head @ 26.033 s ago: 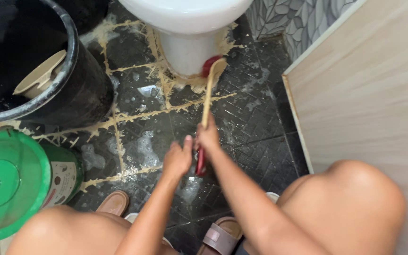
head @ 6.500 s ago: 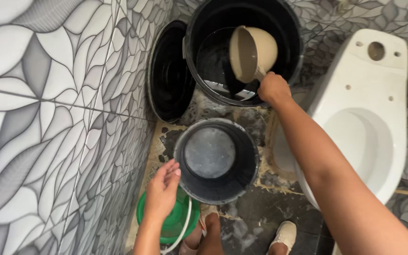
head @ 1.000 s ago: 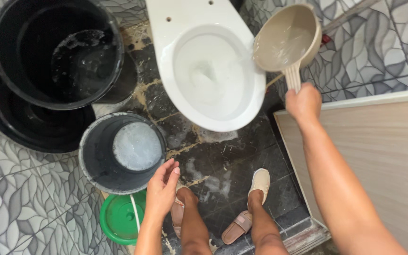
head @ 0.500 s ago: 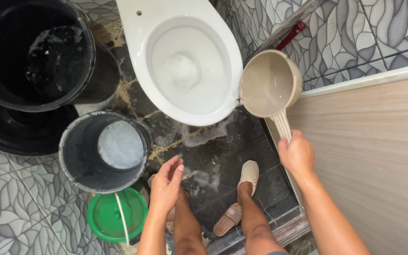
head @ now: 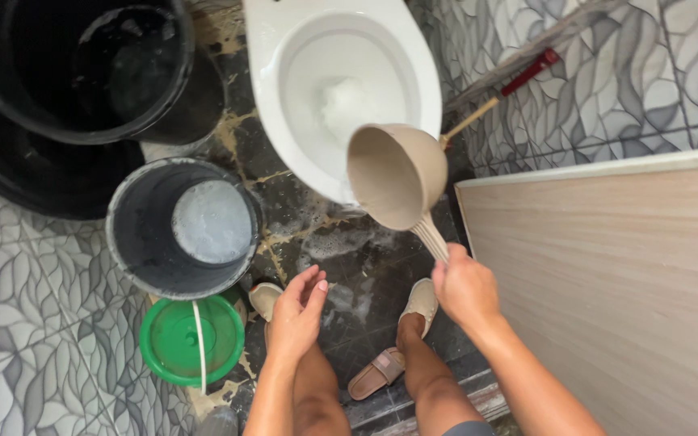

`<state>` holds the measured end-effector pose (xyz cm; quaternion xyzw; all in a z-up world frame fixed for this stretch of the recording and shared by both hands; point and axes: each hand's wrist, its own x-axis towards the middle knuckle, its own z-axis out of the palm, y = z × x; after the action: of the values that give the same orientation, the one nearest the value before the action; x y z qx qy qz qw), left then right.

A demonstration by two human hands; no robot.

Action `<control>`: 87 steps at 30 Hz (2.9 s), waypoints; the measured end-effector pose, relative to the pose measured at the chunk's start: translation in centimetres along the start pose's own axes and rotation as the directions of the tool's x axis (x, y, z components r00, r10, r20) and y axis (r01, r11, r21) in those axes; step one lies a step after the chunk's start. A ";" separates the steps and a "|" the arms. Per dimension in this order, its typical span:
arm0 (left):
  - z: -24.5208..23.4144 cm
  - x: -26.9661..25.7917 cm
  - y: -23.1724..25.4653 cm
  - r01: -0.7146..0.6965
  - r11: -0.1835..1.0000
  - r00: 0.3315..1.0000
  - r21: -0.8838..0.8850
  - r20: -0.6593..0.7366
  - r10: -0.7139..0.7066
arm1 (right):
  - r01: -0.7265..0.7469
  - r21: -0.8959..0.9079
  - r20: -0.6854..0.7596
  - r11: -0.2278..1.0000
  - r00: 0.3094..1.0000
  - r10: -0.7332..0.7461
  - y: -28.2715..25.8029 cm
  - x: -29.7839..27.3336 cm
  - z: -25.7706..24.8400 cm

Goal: The person scrubs the base of a white toilet with a red-handled brush, then uses a beige scoop to pour water from a black bucket into the toilet bowl and onto the floor to rinse the area.

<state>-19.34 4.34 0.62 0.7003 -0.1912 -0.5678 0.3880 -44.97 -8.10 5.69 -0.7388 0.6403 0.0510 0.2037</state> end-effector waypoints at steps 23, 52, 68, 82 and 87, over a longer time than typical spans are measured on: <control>-15.5 0.1 -2.4 0.047 0.984 0.958 -0.173 -0.270 -0.093 | 0.430 0.000 -0.210 0.903 0.883 -0.420 -24.4 19.5 3.2; -36.6 7.2 -8.6 0.025 0.987 0.895 -0.157 -0.436 -0.092 | 0.153 0.111 0.453 0.982 0.872 -0.187 -55.2 40.3 32.5; -30.2 4.2 -4.6 -0.002 0.994 0.919 -0.105 -0.392 -0.039 | -0.071 0.891 0.211 0.448 0.939 -0.271 -48.6 27.7 19.2; -7.9 -6.7 -8.3 -0.106 0.982 0.888 -0.156 -0.460 0.023 | -0.110 0.764 0.424 0.635 0.828 -0.366 -18.1 4.7 6.5; -0.3 -10.4 -9.9 -0.109 0.976 0.905 -0.191 -0.426 0.018 | -0.196 0.689 0.517 0.698 0.807 -0.284 -6.7 -2.3 6.3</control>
<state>-23.73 18.01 -0.21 0.7548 -0.0648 -0.4071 0.5102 -37.74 -3.04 2.27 -0.5628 0.4937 0.0194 0.6626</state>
